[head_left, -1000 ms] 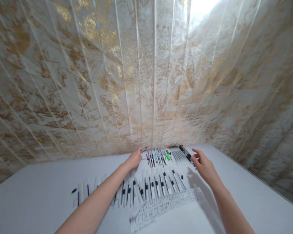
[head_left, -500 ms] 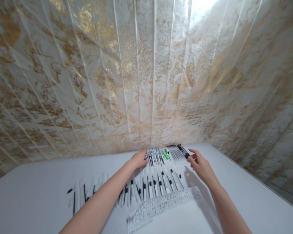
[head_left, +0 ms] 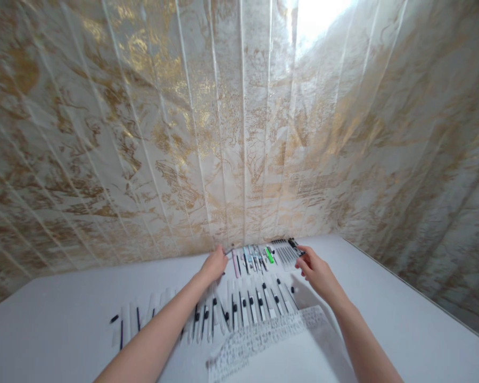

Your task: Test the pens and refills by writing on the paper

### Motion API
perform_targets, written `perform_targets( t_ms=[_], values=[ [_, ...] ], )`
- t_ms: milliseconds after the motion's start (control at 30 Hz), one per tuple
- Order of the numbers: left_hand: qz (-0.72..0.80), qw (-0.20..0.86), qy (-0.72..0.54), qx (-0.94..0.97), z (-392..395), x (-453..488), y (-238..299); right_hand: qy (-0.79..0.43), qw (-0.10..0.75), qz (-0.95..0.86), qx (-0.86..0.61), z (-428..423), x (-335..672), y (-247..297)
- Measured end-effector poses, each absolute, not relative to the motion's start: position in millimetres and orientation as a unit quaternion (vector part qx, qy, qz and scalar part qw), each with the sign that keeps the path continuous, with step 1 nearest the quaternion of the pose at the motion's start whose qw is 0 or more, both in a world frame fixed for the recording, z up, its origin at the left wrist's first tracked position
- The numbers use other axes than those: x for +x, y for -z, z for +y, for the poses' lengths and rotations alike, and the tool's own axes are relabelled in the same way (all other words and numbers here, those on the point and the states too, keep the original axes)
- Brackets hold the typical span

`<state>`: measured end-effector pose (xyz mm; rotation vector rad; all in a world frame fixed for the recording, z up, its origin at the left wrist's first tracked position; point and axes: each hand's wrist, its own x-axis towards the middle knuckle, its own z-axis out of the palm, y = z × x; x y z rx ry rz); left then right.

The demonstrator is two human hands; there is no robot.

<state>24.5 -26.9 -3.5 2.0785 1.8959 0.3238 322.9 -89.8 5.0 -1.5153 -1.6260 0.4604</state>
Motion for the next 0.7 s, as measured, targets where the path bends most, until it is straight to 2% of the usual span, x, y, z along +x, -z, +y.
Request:
perform_targets(
  t_ms=[267,700],
  values=[
    [0.642,0.204,-0.082,0.735,-31.1,-3.0,0.2,-0.201,0.413,-0.656,-0.599,-86.5,319.2,0.5],
    [0.644,0.198,-0.045,0.737,-42.7,18.4,-0.1,-0.232,0.397,-0.667,-0.586,-95.9,300.9,-11.8]
  ],
)
